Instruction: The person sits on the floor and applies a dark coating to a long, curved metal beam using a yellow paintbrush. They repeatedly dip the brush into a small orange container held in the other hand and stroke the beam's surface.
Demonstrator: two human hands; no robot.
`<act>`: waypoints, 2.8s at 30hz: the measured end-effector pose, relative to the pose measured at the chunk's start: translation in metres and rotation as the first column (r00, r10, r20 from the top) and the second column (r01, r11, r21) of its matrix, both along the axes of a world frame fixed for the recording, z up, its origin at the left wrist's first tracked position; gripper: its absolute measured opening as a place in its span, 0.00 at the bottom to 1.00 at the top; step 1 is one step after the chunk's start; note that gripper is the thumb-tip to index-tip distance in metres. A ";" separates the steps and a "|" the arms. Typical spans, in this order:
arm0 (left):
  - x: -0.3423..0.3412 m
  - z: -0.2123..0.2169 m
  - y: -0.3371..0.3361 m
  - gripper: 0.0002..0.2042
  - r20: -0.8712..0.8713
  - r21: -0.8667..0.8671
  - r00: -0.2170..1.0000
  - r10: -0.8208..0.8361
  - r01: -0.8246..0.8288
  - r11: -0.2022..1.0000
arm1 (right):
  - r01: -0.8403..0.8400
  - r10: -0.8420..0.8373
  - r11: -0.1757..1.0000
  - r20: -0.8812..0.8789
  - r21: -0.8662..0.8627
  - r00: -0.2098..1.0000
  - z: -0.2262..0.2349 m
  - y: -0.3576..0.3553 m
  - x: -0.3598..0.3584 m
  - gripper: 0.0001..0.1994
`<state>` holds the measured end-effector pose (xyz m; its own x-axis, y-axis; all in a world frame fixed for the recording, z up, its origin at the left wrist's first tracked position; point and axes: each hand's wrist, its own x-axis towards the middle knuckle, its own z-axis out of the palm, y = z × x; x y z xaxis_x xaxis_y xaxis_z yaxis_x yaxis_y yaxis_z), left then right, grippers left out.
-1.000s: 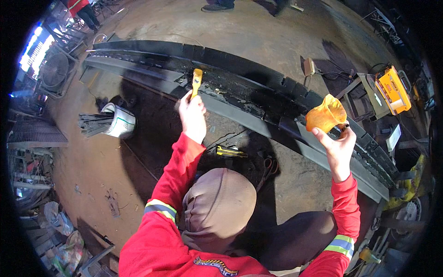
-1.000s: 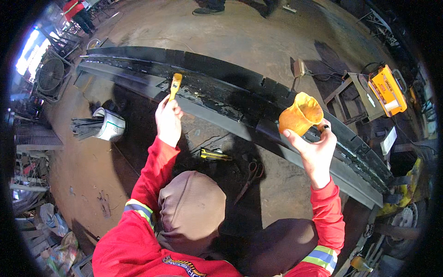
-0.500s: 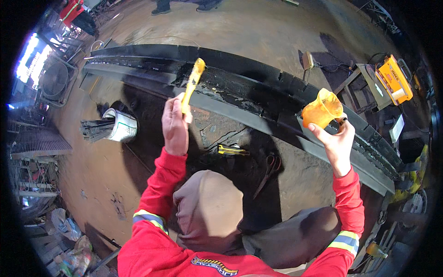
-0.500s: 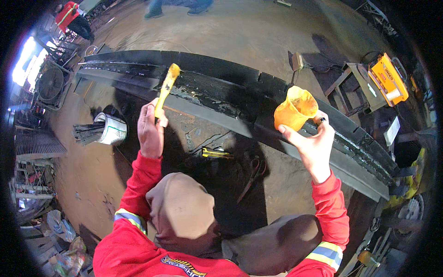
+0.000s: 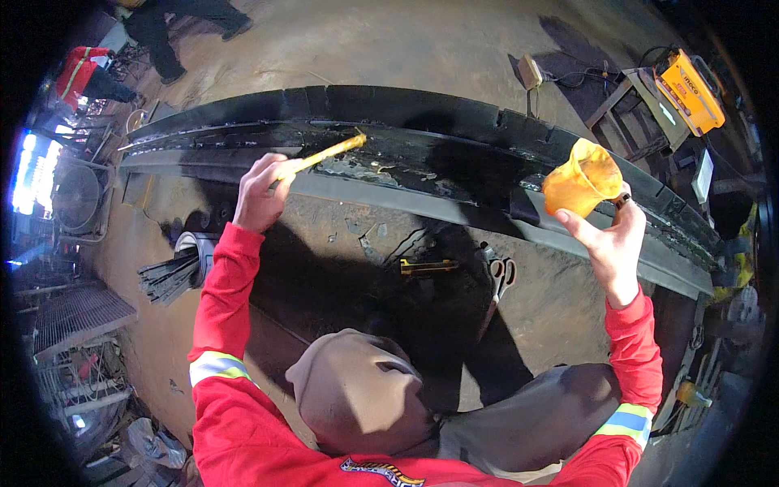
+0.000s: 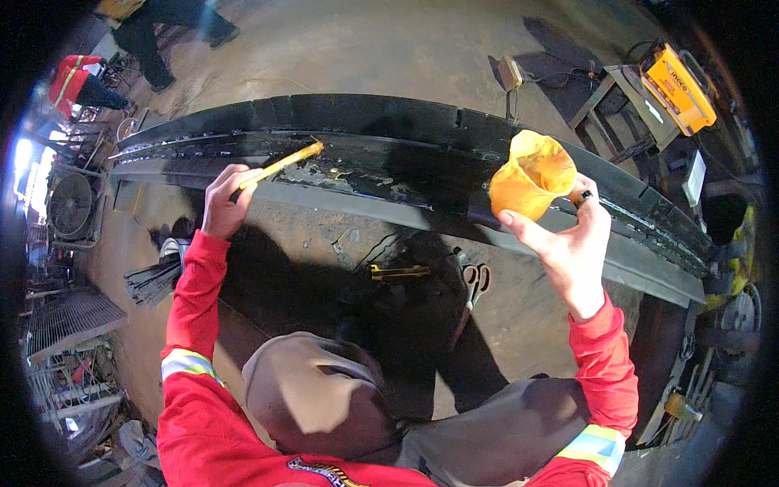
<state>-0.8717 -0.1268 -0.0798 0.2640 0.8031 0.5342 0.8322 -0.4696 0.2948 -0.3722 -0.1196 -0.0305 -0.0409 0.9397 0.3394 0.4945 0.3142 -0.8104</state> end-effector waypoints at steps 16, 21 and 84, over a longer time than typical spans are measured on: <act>-0.056 0.035 0.067 0.07 0.055 -0.309 0.996 -0.074 0.088 0.947 | 0.106 -0.106 0.994 -0.004 -0.037 0.994 0.044 0.001 -0.010 0.26; -0.039 0.031 0.067 0.14 0.099 -0.161 0.981 -0.167 0.181 0.970 | 0.173 -0.170 0.981 0.039 -0.086 0.985 0.055 -0.014 -0.010 0.23; -0.116 0.044 0.064 0.11 0.157 -0.354 0.986 0.060 0.000 0.935 | 0.002 0.016 0.980 0.089 -0.198 0.996 -0.031 -0.055 -0.016 0.32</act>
